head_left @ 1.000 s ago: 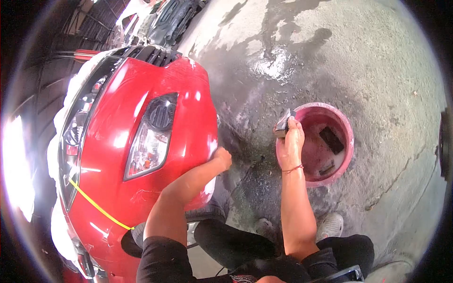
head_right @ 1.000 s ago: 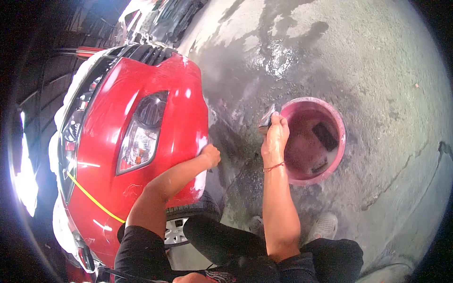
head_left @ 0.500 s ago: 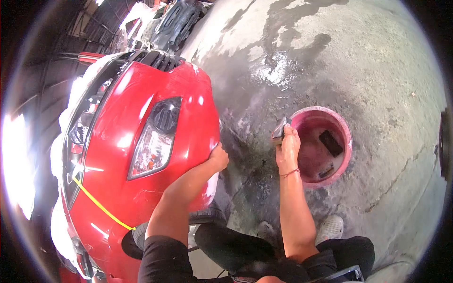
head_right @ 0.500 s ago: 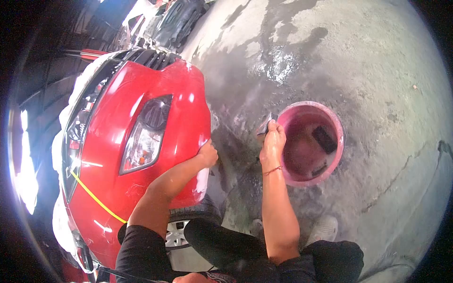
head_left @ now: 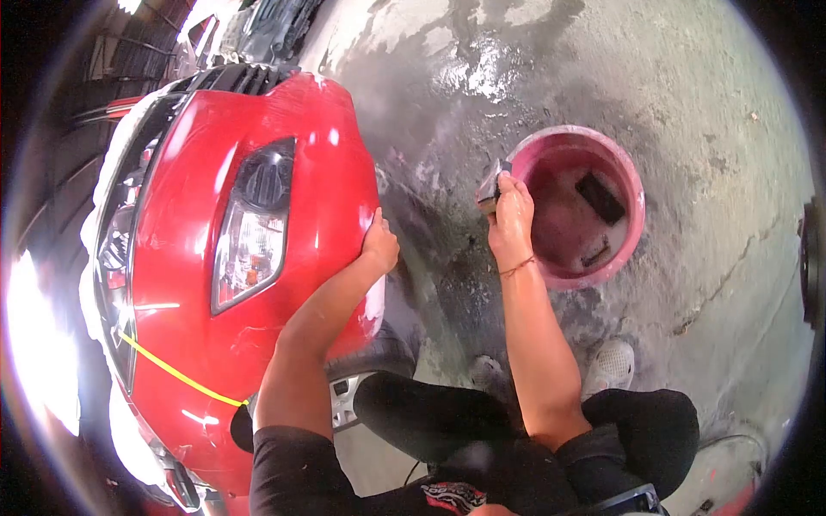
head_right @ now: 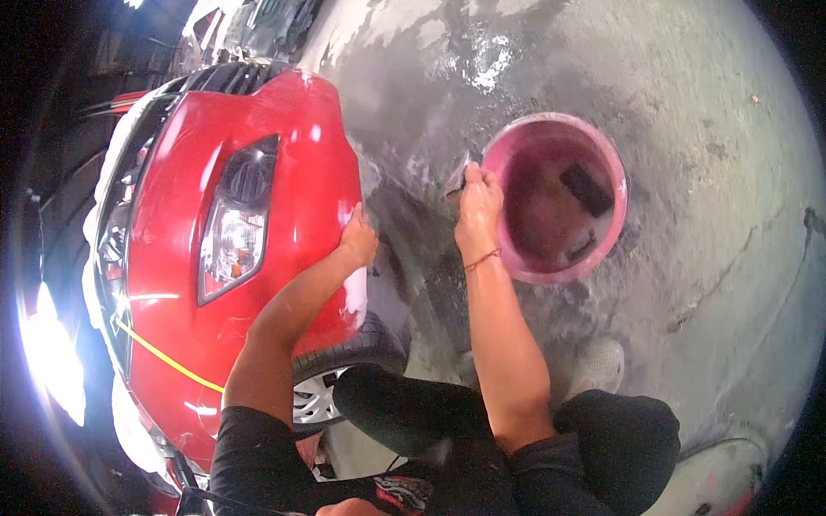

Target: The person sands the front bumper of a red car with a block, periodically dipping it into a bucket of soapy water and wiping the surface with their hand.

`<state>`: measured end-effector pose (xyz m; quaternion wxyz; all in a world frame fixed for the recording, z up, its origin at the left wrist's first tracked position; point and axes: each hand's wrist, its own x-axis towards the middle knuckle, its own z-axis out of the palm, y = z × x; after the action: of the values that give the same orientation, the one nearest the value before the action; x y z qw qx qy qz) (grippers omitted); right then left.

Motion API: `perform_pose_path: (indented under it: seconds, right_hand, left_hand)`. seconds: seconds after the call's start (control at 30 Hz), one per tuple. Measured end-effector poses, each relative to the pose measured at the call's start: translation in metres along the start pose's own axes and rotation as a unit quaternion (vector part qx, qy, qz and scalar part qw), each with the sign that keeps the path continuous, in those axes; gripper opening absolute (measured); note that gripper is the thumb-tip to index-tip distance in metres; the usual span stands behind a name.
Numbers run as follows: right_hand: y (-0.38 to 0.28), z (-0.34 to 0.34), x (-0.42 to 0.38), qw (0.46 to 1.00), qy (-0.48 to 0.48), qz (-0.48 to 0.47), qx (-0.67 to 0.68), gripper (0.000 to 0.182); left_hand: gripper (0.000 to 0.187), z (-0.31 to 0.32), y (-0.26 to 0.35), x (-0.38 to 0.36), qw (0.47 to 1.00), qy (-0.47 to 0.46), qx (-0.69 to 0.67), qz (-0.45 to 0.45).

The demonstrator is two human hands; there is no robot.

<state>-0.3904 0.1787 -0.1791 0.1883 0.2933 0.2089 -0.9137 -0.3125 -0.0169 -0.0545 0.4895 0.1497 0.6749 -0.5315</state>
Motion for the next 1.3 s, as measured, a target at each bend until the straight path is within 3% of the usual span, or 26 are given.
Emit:
perform_pose_path:
  seconds: [0.27, 0.33, 0.67, 0.93, 1.03, 1.13, 1.3]
  right_hand:
    - [-0.019, 0.007, -0.001, 1.000, 0.013, 0.001, 0.012, 0.015]
    - [-0.018, 0.010, -0.002, 1.000, 0.019, -0.015, 0.015, 0.022]
    - [-0.008, 0.009, -0.010, 0.999, 0.013, 0.029, -0.021, 0.016]
    - [-0.011, 0.008, -0.016, 0.999, 0.015, 0.032, -0.033, 0.026]
    - [-0.008, 0.008, -0.010, 0.998, 0.041, 0.018, -0.046, 0.017]
    - [-0.011, 0.005, -0.008, 0.998, 0.038, -0.003, -0.048, 0.018]
    - [-0.012, 0.010, -0.004, 0.998, 0.045, -0.015, -0.032, 0.018]
  left_hand:
    - [0.032, 0.004, 0.026, -0.007, 0.998, -0.042, -0.008, 0.051]
    - [0.030, 0.010, 0.035, -0.010, 0.998, -0.021, -0.022, 0.061]
    - [0.030, 0.004, 0.044, -0.027, 0.992, -0.065, -0.038, 0.100]
    - [0.031, -0.003, 0.001, -0.009, 0.999, -0.005, -0.035, 0.016]
    - [0.032, -0.001, -0.016, -0.002, 0.996, 0.074, 0.027, -0.040]
    - [0.033, 0.003, -0.016, 0.004, 0.993, 0.085, 0.033, -0.070]
    - [0.031, 0.020, 0.017, -0.011, 1.000, 0.014, 0.006, 0.016]
